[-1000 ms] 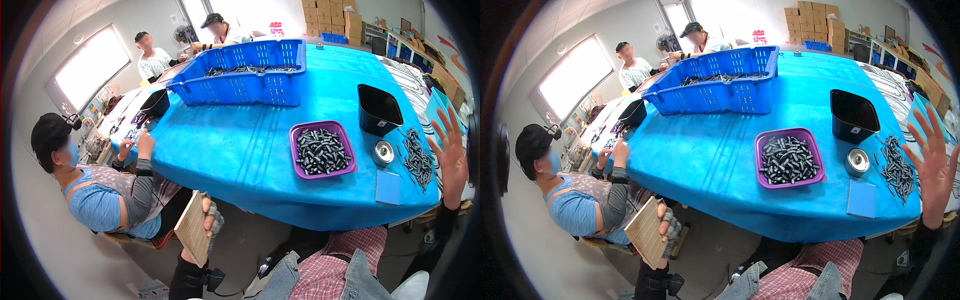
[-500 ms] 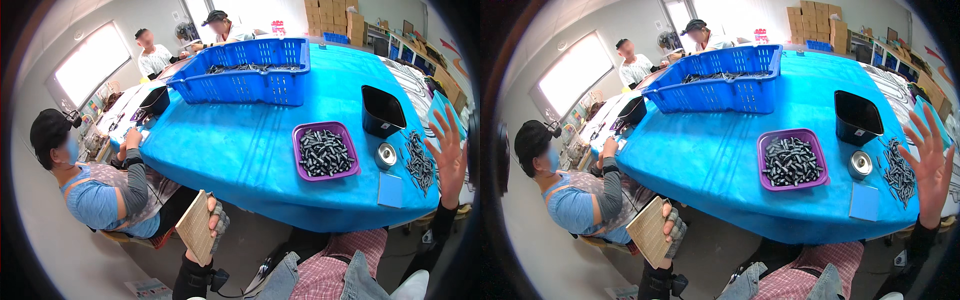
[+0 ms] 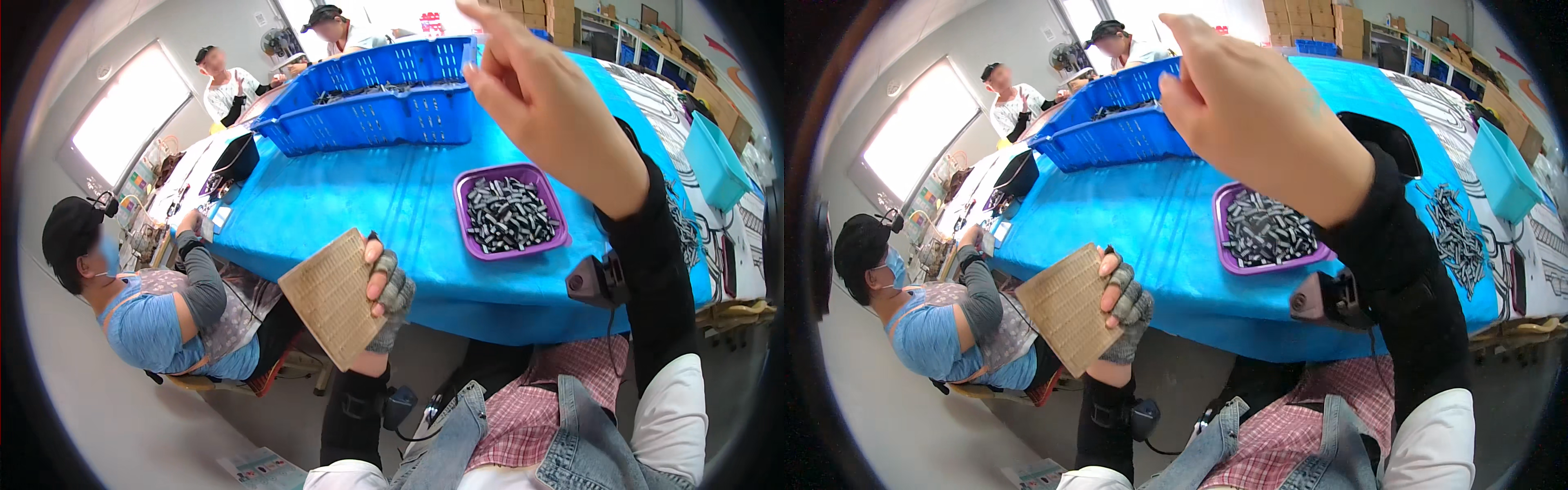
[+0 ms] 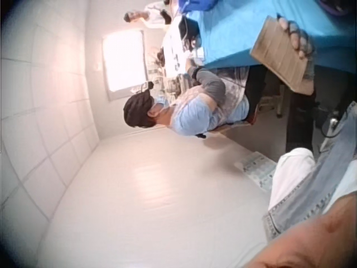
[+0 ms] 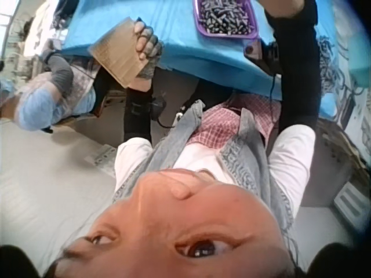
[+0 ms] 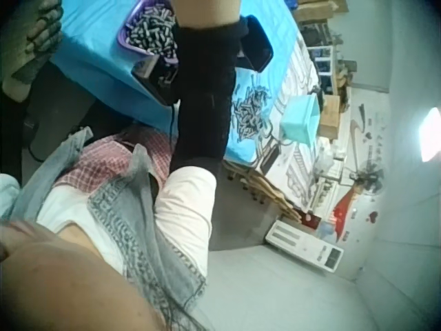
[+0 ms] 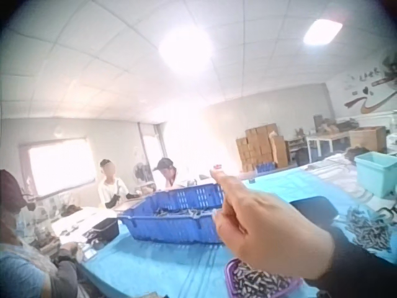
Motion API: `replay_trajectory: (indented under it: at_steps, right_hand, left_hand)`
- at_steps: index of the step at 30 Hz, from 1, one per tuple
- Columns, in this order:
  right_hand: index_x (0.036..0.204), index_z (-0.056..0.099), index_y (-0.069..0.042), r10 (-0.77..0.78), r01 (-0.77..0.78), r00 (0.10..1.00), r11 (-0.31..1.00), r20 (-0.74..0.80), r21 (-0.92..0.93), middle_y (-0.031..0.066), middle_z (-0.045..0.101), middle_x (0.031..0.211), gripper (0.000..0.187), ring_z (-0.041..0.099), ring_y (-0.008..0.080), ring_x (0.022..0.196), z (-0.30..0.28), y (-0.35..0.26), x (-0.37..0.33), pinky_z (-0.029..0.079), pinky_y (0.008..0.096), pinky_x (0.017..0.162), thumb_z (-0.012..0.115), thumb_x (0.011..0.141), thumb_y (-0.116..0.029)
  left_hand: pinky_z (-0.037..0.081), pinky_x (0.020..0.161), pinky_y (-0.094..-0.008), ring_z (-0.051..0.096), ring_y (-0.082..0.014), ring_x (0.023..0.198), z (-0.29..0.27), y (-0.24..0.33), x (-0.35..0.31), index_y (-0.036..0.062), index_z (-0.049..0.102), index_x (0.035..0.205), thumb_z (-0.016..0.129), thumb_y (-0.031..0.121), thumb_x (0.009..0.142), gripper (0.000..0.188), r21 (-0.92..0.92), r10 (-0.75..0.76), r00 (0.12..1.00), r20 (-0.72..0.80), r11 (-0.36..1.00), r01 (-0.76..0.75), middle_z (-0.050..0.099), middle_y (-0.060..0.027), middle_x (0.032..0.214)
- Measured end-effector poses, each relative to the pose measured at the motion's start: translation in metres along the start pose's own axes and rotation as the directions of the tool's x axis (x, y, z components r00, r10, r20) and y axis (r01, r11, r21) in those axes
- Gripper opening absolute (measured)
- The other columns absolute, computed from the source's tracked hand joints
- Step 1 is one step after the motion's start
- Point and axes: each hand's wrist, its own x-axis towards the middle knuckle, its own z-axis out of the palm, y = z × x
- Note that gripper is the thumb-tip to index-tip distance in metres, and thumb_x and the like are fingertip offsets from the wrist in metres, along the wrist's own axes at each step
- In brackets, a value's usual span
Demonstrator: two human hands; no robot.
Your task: Assemble small metal hardware components onto blue and brown square boards.
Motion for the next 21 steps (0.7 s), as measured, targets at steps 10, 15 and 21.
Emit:
replay_trajectory:
  at_steps: [10,15,21]
  right_hand:
    - [0.135,0.039,-0.002,0.025,0.157,0.936,0.864,0.352,-0.478,0.0165,0.037,0.140,0.058,0.032,0.0315,0.131,-0.032,-0.031,-0.028,0.025,0.0385,0.107,0.051,0.091,-0.038]
    - [0.103,0.058,-0.003,-0.087,0.085,0.972,0.996,0.217,0.019,0.0113,0.061,0.099,0.027,0.060,0.0251,0.075,-0.004,-0.034,-0.038,0.049,0.0302,0.063,0.060,0.081,-0.020]
    - [0.082,0.060,-0.010,-0.129,0.137,0.990,0.974,0.056,-0.178,0.0064,0.052,0.070,0.018,0.052,0.0196,0.053,0.029,-0.041,-0.048,0.043,0.0302,0.046,0.068,0.066,-0.008]
  left_hand:
    - [0.033,0.032,-0.0202,0.044,-0.0104,0.034,0.002,0.004,-0.031,0.0075,0.046,0.086,0.020,0.032,0.102,0.039,0.031,-0.059,0.997,-0.045,0.998,0.061,0.049,-0.0032,0.055]
    - [0.039,0.039,-0.0219,0.045,-0.0113,0.039,-0.004,0.005,0.003,0.0068,0.045,0.090,0.023,0.028,0.101,0.033,-0.092,-0.021,0.995,0.099,0.995,0.031,0.047,-0.0031,0.058]
    - [0.045,0.067,-0.0297,0.048,-0.0097,0.050,-0.036,0.008,0.053,0.0064,0.048,0.098,0.035,0.018,0.096,0.018,-0.328,-0.020,0.927,0.375,0.932,0.152,0.047,-0.0008,0.065]
